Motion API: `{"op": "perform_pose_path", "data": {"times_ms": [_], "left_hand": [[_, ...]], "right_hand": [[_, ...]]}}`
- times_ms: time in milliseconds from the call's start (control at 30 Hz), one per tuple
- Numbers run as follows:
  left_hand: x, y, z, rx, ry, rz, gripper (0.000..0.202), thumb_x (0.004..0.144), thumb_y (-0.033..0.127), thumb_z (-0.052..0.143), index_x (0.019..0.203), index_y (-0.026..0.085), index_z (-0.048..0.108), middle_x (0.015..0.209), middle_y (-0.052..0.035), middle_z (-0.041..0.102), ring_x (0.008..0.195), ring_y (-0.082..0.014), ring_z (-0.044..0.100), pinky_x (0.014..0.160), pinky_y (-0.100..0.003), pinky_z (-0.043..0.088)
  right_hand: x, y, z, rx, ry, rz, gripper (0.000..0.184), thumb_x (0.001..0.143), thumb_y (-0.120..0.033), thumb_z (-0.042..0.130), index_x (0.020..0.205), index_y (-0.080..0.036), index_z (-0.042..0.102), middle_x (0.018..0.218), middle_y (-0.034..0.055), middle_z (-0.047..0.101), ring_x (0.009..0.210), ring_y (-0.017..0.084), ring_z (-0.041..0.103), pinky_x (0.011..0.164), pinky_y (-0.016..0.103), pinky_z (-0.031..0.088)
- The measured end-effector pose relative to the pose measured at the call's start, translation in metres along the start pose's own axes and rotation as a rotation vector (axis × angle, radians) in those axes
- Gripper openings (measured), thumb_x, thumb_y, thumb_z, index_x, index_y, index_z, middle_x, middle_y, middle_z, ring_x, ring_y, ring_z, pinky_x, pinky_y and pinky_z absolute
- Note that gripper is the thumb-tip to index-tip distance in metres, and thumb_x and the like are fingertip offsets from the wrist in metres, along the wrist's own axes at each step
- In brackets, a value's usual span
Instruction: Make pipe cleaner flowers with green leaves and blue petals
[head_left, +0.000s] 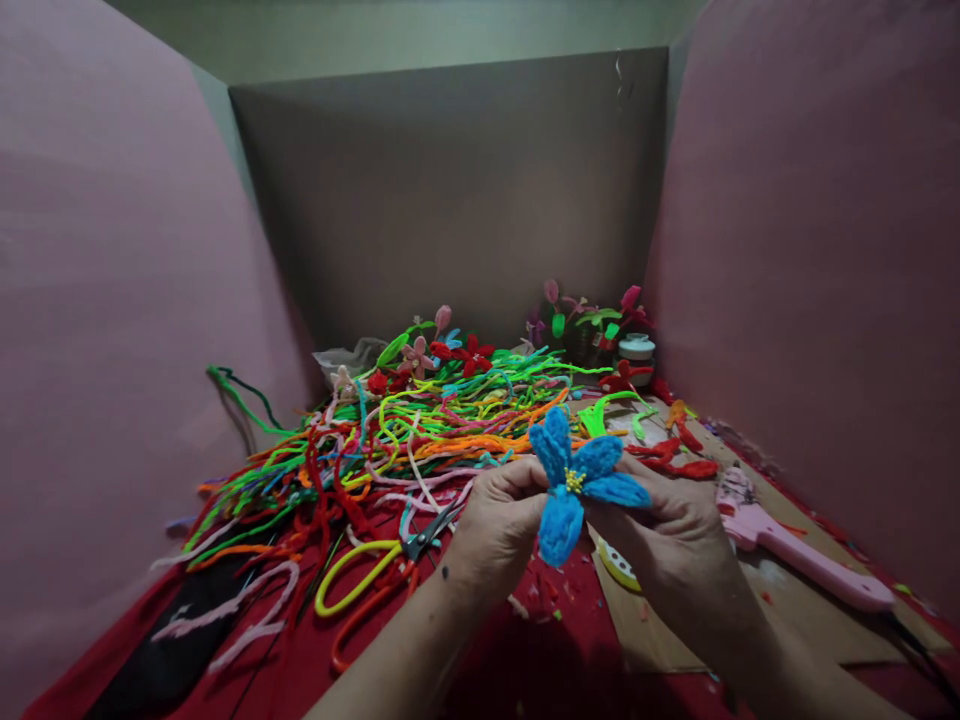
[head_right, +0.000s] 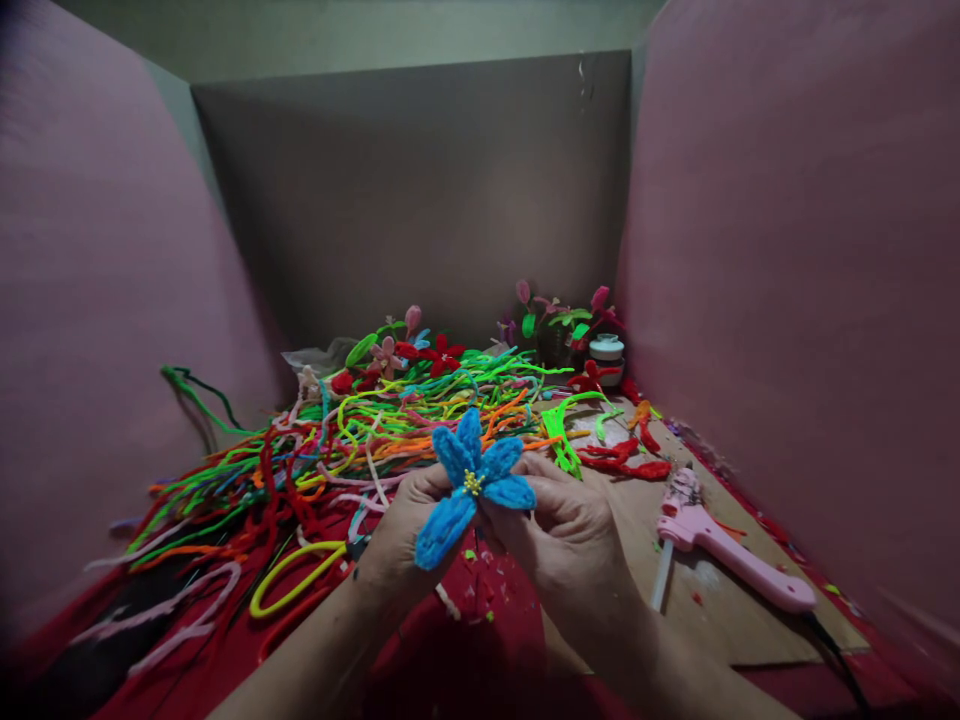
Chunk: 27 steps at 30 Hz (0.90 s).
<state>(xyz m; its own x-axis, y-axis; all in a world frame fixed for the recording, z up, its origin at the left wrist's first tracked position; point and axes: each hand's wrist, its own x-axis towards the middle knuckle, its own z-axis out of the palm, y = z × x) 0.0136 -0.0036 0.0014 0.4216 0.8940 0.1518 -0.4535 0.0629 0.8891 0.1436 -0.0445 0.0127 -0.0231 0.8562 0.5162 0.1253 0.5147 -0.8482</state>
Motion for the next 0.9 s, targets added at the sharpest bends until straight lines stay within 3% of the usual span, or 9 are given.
{"op": "perform_pose_path", "data": {"times_ms": [167, 333, 433, 600, 700, 900], "left_hand": [[-0.002, 0.0, -0.001, 0.023, 0.085, 0.036, 0.011, 0.059, 0.017, 0.074, 0.06, 0.013, 0.064, 0.062, -0.0007, 0.061, 0.058, -0.0099, 0.054, 0.062, -0.024, 0.045], [-0.005, 0.0, 0.001, 0.127, 0.07, 0.076, 0.01, 0.063, 0.019, 0.07, 0.062, 0.015, 0.06, 0.057, 0.0021, 0.056, 0.049, -0.0092, 0.051, 0.054, -0.024, 0.043], [-0.006, 0.001, 0.002, 0.223, 0.068, 0.15, 0.011, 0.064, 0.019, 0.068, 0.061, 0.015, 0.058, 0.058, 0.0031, 0.054, 0.049, -0.0078, 0.05, 0.054, -0.022, 0.043], [-0.006, 0.003, -0.003, 0.347, -0.025, 0.236, 0.008, 0.07, 0.021, 0.064, 0.067, 0.016, 0.058, 0.062, 0.0028, 0.055, 0.053, -0.0068, 0.047, 0.057, -0.02, 0.041], [-0.008, 0.005, -0.004, 0.423, -0.051, 0.255, 0.005, 0.074, 0.022, 0.061, 0.075, 0.017, 0.059, 0.066, 0.0021, 0.053, 0.059, -0.0078, 0.047, 0.061, -0.02, 0.04], [-0.016, 0.017, 0.003, 0.558, -0.169, 0.227, 0.02, 0.084, 0.025, 0.05, 0.1, 0.02, 0.06, 0.084, -0.0013, 0.055, 0.076, -0.0111, 0.048, 0.072, -0.022, 0.039]], "right_hand": [[-0.003, 0.0, 0.0, 0.034, 0.003, 0.018, 0.016, 0.077, -0.023, 0.061, 0.062, -0.025, 0.064, 0.069, -0.0001, 0.056, 0.069, 0.016, 0.051, 0.069, 0.03, 0.045], [-0.003, 0.006, 0.003, 0.161, 0.06, 0.061, 0.012, 0.073, -0.018, 0.064, 0.066, -0.027, 0.069, 0.076, -0.0007, 0.063, 0.074, 0.016, 0.056, 0.074, 0.029, 0.047], [-0.002, 0.011, 0.005, 0.247, 0.069, 0.031, 0.014, 0.077, -0.02, 0.06, 0.071, -0.027, 0.07, 0.079, -0.0004, 0.065, 0.07, 0.015, 0.056, 0.07, 0.027, 0.048], [-0.002, 0.012, 0.006, 0.19, 0.115, -0.027, 0.012, 0.074, -0.018, 0.063, 0.063, -0.023, 0.066, 0.067, -0.0012, 0.061, 0.064, 0.014, 0.054, 0.06, 0.024, 0.047], [-0.002, 0.013, 0.005, 0.14, 0.144, -0.021, 0.021, 0.072, -0.017, 0.065, 0.053, -0.02, 0.059, 0.06, -0.0018, 0.055, 0.061, 0.013, 0.051, 0.057, 0.023, 0.046], [0.001, 0.02, 0.001, 0.131, 0.162, -0.064, 0.016, 0.076, -0.015, 0.06, 0.062, -0.021, 0.065, 0.074, 0.0003, 0.061, 0.067, 0.014, 0.052, 0.066, 0.027, 0.046]]}}
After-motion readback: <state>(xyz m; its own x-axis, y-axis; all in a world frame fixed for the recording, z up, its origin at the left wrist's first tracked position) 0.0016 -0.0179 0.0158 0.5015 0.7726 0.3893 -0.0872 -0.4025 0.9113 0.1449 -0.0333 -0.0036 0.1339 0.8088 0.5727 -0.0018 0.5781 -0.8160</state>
